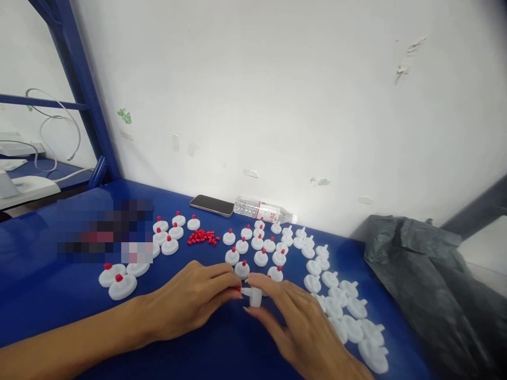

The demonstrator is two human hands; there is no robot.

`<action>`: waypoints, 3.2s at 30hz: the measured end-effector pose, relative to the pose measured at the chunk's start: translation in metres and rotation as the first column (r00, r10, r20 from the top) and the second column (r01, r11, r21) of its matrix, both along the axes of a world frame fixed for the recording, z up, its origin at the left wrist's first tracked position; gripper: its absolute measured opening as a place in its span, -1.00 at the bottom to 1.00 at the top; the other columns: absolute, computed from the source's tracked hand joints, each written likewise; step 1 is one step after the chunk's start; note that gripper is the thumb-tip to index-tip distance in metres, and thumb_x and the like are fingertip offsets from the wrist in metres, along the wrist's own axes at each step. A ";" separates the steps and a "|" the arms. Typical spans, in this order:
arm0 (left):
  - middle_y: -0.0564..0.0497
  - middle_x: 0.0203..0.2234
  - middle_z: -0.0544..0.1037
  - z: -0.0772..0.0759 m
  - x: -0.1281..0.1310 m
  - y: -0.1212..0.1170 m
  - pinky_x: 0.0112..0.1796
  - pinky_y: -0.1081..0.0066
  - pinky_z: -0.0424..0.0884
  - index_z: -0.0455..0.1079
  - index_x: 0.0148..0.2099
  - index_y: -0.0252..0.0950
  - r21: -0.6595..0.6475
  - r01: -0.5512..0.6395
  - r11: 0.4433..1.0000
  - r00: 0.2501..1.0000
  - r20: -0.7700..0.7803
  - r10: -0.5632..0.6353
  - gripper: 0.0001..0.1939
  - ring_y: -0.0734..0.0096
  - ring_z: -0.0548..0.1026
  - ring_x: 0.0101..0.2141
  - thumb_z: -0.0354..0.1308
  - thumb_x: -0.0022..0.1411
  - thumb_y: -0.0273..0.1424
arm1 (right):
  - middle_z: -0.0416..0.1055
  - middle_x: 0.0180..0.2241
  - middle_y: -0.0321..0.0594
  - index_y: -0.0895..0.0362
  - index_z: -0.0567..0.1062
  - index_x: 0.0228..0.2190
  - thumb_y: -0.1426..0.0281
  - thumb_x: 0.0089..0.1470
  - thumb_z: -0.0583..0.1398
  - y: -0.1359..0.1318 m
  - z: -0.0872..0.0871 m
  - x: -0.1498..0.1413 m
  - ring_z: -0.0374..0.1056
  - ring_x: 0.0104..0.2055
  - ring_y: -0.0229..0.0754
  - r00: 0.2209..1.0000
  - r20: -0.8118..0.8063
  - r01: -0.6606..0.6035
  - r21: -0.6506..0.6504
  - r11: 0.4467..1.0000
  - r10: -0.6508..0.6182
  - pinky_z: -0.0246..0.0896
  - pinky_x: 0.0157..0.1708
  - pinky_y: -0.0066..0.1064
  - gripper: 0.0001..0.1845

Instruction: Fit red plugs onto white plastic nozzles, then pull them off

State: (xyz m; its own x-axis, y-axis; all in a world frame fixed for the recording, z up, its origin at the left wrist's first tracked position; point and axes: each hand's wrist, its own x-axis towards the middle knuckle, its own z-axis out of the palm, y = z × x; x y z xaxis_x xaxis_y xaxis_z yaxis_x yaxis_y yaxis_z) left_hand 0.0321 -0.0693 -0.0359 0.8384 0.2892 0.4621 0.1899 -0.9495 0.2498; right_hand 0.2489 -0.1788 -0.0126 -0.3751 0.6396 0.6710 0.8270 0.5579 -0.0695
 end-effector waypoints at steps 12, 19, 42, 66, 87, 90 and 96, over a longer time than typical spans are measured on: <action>0.13 -0.42 0.48 -0.005 0.000 -0.007 -0.48 0.39 0.23 0.32 -0.21 -0.15 -0.133 0.063 0.989 0.998 -0.006 -0.064 -0.84 0.48 0.43 -0.49 -0.05 0.45 -0.43 | 0.62 -0.10 -0.36 0.03 0.42 -0.07 0.30 0.27 0.20 -0.002 -0.007 0.005 0.58 -0.18 -0.25 0.993 -0.043 -0.110 -0.042 0.993 0.108 0.48 -0.10 -0.50 -0.79; 0.18 -0.47 0.46 0.002 0.006 -0.015 -0.50 0.37 0.19 0.32 -0.23 -0.12 -0.166 -0.055 0.985 0.998 0.002 0.056 -0.89 0.50 0.41 -0.53 0.02 0.41 -0.34 | 0.63 -0.26 -0.37 0.02 0.45 -0.12 0.21 0.23 0.22 0.002 -0.009 -0.004 0.55 -0.22 -0.11 1.000 -0.023 0.011 -0.036 0.999 -0.012 0.43 -0.20 -0.24 -0.78; 0.06 -0.43 0.53 0.016 -0.003 0.032 -0.47 0.41 0.27 0.46 -0.22 -0.21 0.072 -0.500 0.863 0.859 0.166 0.484 -0.80 0.39 0.47 -0.47 0.02 0.38 -0.35 | 0.38 -0.68 -0.19 0.06 0.44 -0.51 0.27 0.31 0.03 0.006 0.010 0.069 0.37 -0.60 -0.07 0.581 0.395 0.790 -0.061 0.610 -0.712 -0.05 -0.53 -0.32 -0.62; -0.03 -0.33 0.50 0.012 -0.005 0.038 -0.41 0.32 0.33 0.39 -0.26 -0.23 0.063 -0.546 0.835 0.834 -0.050 0.549 -0.87 0.21 0.49 -0.34 0.03 0.30 -0.38 | 0.57 -0.17 -0.17 0.07 0.42 0.00 0.30 0.30 0.07 0.008 0.013 0.046 0.54 -0.20 -0.08 0.829 0.137 0.555 -0.085 0.827 -0.543 0.42 -0.35 -0.32 -0.71; 0.02 -0.22 0.67 0.006 -0.001 -0.005 -0.30 0.43 0.58 0.40 0.05 -0.14 0.192 0.079 0.978 0.964 0.236 -0.124 -0.70 0.42 0.63 -0.30 0.16 0.30 -0.52 | 0.57 -0.02 -0.26 0.10 0.41 0.09 0.38 0.35 0.01 -0.005 0.016 0.002 0.53 -0.09 -0.17 0.974 0.197 0.099 0.090 0.991 -0.116 0.47 -0.10 -0.29 -0.65; 0.04 -0.24 0.69 0.005 0.000 -0.007 -0.32 0.47 0.58 0.43 0.02 -0.14 0.235 0.058 0.970 0.955 0.270 -0.122 -0.71 0.45 0.64 -0.34 0.22 0.28 -0.51 | 0.58 -0.06 -0.23 0.08 0.42 0.08 0.35 0.33 0.03 -0.006 0.015 0.002 0.54 -0.12 -0.13 0.975 0.175 0.118 0.096 0.988 -0.134 0.48 -0.12 -0.26 -0.65; 0.04 -0.26 0.70 0.003 0.000 -0.010 -0.41 0.47 0.57 0.46 0.00 -0.15 0.252 0.021 0.967 0.951 0.293 -0.097 -0.74 0.46 0.64 -0.41 0.22 0.28 -0.48 | 0.58 -0.10 -0.18 0.09 0.43 0.08 0.33 0.32 0.04 -0.005 0.014 0.003 0.54 -0.15 -0.10 0.971 0.190 0.127 0.098 0.987 -0.144 0.51 -0.14 -0.23 -0.64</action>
